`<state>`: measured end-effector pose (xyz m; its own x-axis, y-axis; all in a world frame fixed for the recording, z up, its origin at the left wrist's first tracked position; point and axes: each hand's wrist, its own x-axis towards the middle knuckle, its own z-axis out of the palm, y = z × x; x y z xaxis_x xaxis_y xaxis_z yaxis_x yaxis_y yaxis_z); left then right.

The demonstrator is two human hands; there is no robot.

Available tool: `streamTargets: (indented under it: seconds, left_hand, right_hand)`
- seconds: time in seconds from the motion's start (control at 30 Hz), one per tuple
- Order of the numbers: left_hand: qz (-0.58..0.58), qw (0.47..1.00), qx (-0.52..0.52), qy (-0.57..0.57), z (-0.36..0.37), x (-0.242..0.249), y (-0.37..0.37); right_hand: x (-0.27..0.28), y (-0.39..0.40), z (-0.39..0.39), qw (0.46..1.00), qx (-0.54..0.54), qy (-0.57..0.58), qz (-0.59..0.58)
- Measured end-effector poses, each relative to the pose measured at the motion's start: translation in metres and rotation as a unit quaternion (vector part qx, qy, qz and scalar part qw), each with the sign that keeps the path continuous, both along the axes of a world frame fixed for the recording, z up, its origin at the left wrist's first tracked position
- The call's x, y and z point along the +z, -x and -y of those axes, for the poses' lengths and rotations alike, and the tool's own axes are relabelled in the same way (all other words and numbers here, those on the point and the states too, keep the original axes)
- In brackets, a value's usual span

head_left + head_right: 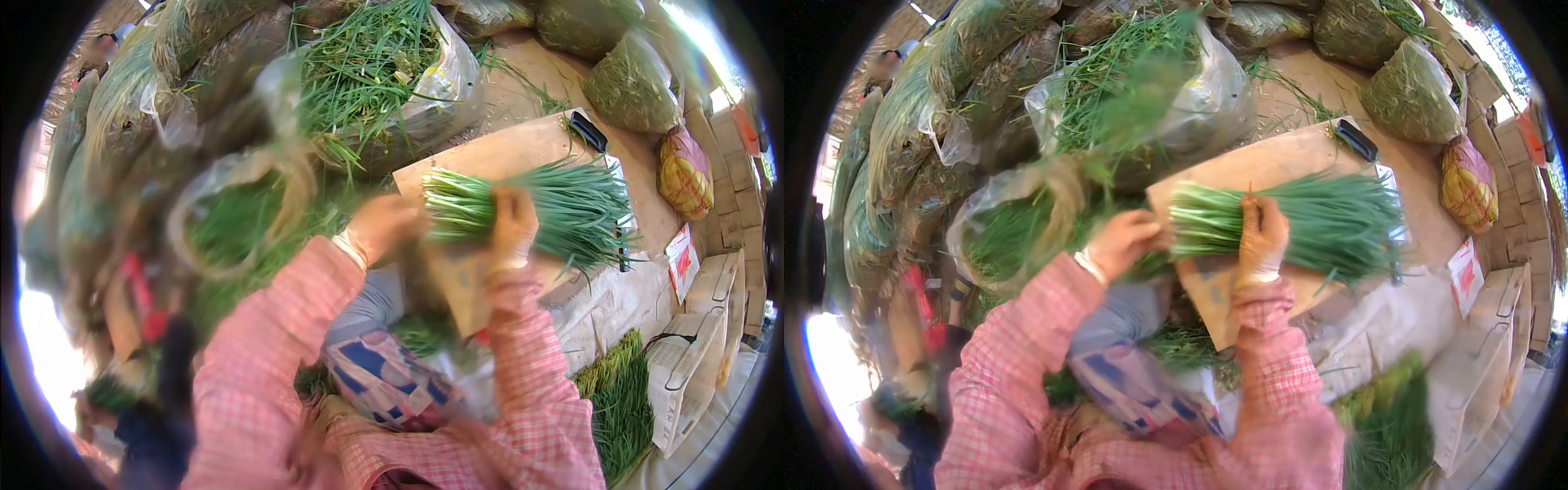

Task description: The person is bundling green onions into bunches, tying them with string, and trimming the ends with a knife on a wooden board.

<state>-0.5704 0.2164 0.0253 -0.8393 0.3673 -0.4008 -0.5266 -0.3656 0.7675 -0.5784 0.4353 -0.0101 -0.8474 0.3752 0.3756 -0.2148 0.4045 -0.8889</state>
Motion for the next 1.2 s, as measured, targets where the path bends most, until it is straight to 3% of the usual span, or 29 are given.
streamTargets:
  seconds: [0.03,0.1,0.2,0.27,0.3,0.37,0.4,0.43,0.47,0.53,0.57,0.67,0.77,0.87,0.9,0.97,1.0,1.1,1.2]
  left_hand:
    - [0.03,0.999,0.015,-0.025,0.007,-0.005,0.0]
    - [-0.004,0.999,-0.036,0.035,0.031,-0.043,0.001]
    - [0.018,0.966,-0.192,0.175,0.073,-0.083,0.008]
    - [0.061,0.828,-0.324,0.452,0.07,0.001,0.013]
    - [-0.075,0.771,-0.266,0.573,0.065,0.011,0.006]
    - [-0.331,0.574,-0.118,0.739,0.055,0.027,-0.011]
    - [-0.395,0.551,-0.127,0.724,0.033,0.05,-0.008]
    - [-0.464,0.572,-0.108,0.668,0.014,0.064,-0.006]
    - [-0.53,0.559,-0.113,0.627,-0.012,0.078,-0.002]
    - [-0.584,0.504,-0.144,0.62,-0.056,0.06,0.002]
    - [-0.603,0.415,-0.134,0.668,-0.077,0.04,0.007]
    - [-0.555,0.391,-0.151,0.719,-0.12,-0.009,0.023]
    - [-0.489,0.413,-0.155,0.752,-0.124,-0.01,0.008]
    - [-0.475,0.427,-0.099,0.763,-0.131,-0.032,-0.003]
    - [-0.501,0.398,-0.047,0.767,-0.128,-0.035,-0.002]
    - [-0.487,0.432,-0.006,0.759,-0.134,-0.039,0.004]
    - [-0.48,0.45,0.014,0.753,-0.136,-0.038,0.007]
    - [-0.441,0.436,0.003,0.784,-0.143,-0.045,0.019]
    - [-0.463,0.453,0.028,0.761,-0.142,-0.052,0.025]
  right_hand:
    - [-0.001,0.003,-0.001,1.0,0.006,-0.004,-0.008]
    - [-0.001,0.004,-0.002,1.0,0.008,0.011,-0.002]
    - [0.004,0.002,0.0,1.0,0.013,0.027,0.003]
    - [0.005,0.0,0.001,0.998,0.026,0.063,0.011]
    - [0.003,0.0,-0.002,0.995,0.036,0.092,0.015]
    - [0.008,-0.005,-0.006,0.983,0.047,0.177,0.022]
    - [0.011,-0.009,-0.007,0.971,0.051,0.233,0.023]
    - [0.014,-0.011,-0.009,0.955,0.057,0.289,0.025]
    - [0.018,-0.013,-0.012,0.956,0.051,0.287,0.019]
    - [0.026,-0.016,-0.015,0.956,0.046,0.289,0.009]
    - [0.025,-0.015,-0.017,0.96,0.059,0.274,0.004]
    - [0.045,-0.021,-0.013,0.966,0.097,0.237,0.035]
    - [0.045,-0.019,-0.001,0.958,0.097,0.262,0.07]
    - [0.048,-0.02,0.019,0.941,0.116,0.314,0.047]
    - [0.047,-0.023,0.026,0.928,0.107,0.354,0.05]
    - [0.048,-0.022,0.031,0.907,0.074,0.411,0.05]
    - [0.049,-0.019,0.03,0.909,0.072,0.407,0.058]
    - [0.063,-0.015,0.019,0.915,0.076,0.389,0.081]
    - [0.055,-0.043,0.012,0.938,0.136,0.293,0.125]
